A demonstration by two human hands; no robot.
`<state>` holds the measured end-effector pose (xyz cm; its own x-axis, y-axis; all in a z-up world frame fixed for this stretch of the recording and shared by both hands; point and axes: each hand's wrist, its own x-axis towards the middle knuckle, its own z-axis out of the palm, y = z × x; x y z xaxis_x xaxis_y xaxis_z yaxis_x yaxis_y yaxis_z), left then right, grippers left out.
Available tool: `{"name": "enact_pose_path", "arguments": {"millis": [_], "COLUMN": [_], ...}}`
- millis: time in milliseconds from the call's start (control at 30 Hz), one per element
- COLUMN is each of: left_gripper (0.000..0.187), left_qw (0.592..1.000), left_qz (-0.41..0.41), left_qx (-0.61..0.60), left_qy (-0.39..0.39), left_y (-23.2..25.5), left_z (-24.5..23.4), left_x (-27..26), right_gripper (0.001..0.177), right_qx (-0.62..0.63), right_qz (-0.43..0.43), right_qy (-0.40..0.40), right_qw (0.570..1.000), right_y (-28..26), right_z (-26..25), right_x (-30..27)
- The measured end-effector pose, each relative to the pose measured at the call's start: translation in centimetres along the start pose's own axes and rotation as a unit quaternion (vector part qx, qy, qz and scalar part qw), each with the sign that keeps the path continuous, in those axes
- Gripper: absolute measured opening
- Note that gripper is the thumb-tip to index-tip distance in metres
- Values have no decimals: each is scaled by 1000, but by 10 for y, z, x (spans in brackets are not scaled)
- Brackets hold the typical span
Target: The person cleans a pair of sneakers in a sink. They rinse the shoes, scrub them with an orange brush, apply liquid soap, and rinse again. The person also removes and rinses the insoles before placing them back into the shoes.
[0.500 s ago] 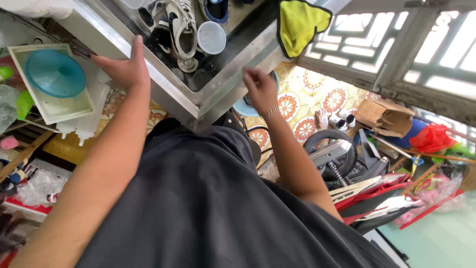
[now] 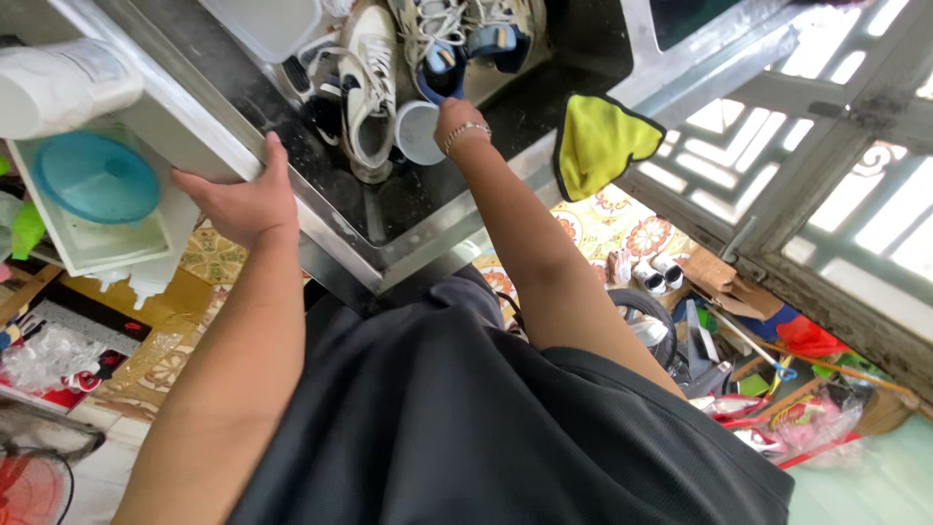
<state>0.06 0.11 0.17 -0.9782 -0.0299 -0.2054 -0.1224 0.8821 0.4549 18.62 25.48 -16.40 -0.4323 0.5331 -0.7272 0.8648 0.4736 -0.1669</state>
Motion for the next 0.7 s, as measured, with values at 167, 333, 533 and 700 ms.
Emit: {"name": "enact_pose_path", "arguments": {"millis": [167,333,533,700], "left_gripper": [120,116,117,121], "left_qw": [1000,999,999,999], "left_qz": [3,-40,-39,-34], "left_qx": [-6,13,21,35], "left_qy": [9,-11,-24,-15], "left_y": [14,33,35,25], "left_z": [-11,-22,-24,-17], "left_x": [-5,-8,-6,-6], "right_gripper": [32,23,90,85], "right_qx": [-35,18,-103,-153], "right_qz": [24,-114,-159,-111], "right_qy": [-1,137,137,63], "right_qw": [999,984,972,980], "right_y": [-12,-56,-102,-101], "right_z": [-26,-46,-38,11], "right_x": [-19,-54,-30,29]}}
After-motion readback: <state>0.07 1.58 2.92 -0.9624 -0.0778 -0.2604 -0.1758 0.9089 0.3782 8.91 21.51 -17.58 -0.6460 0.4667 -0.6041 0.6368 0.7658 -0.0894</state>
